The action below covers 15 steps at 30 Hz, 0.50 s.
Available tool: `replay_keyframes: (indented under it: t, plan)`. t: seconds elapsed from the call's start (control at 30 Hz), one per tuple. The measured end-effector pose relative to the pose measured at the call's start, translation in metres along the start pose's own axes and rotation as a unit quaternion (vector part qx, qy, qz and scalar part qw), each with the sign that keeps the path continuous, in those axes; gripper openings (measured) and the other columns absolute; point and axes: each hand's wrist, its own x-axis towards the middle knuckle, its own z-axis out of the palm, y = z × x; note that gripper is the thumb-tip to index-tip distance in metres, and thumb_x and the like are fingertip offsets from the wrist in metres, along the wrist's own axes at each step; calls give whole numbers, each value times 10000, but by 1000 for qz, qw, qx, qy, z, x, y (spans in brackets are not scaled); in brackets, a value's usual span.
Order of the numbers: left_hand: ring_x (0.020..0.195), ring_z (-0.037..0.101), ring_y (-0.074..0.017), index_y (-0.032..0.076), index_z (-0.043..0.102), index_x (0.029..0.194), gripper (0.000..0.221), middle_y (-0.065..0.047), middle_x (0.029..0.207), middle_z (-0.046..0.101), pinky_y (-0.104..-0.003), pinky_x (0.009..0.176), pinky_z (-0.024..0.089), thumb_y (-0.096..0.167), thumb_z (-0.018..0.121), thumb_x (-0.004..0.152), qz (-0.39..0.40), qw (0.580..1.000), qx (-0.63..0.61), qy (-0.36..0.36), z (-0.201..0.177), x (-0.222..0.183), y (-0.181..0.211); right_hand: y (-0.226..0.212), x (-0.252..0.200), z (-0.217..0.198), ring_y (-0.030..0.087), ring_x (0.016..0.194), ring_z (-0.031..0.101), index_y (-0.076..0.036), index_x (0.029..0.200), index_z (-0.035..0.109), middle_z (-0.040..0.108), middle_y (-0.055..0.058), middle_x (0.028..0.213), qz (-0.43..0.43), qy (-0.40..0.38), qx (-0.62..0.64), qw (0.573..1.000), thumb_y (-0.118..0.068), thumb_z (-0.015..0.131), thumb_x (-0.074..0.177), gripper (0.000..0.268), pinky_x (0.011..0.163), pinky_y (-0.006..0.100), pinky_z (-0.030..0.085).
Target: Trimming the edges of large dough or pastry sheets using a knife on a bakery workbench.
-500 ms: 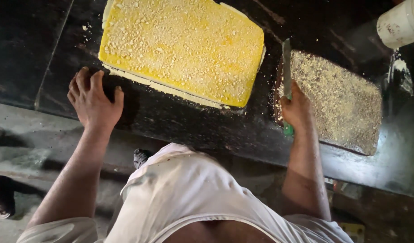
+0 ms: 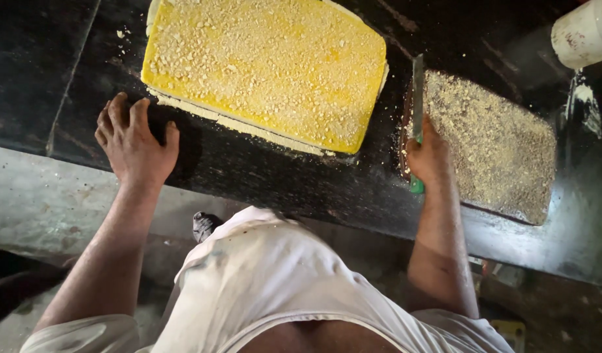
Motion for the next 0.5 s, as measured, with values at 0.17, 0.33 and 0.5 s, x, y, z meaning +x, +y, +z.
replay_keyframes:
  t: [0.17, 0.33, 0.5]
  plan:
    - [1488, 332, -435, 58, 584, 1383, 524, -238, 1588, 428, -582, 1211, 247, 334, 745, 967, 0, 1000, -6, 0, 0, 0, 2, 15, 12, 8, 74, 513, 492, -236, 1653, 181, 378, 146, 1626, -15, 8, -6, 1000, -169, 525, 1042, 704, 434, 261, 491]
    - [1495, 334, -433, 70, 584, 1380, 507, -234, 1593, 430, -584, 1213, 249, 330, 745, 976, 7, 1000, -2, 8, 2, -1, 0, 23, 16, 11, 62, 572, 559, -223, 1650, 191, 372, 152, 1629, -27, 16, -22, 999, -186, 536, 1045, 697, 486, 256, 526]
    - [1485, 346, -437, 68, 590, 1373, 501, -237, 1593, 435, -584, 1210, 260, 331, 749, 978, 9, 1000, -4, 12, 3, -1, -1, 34, 18, 17, 99, 573, 581, -185, 1662, 183, 469, 212, 1561, -32, 11, -25, 999, -197, 531, 1055, 700, 496, 270, 542]
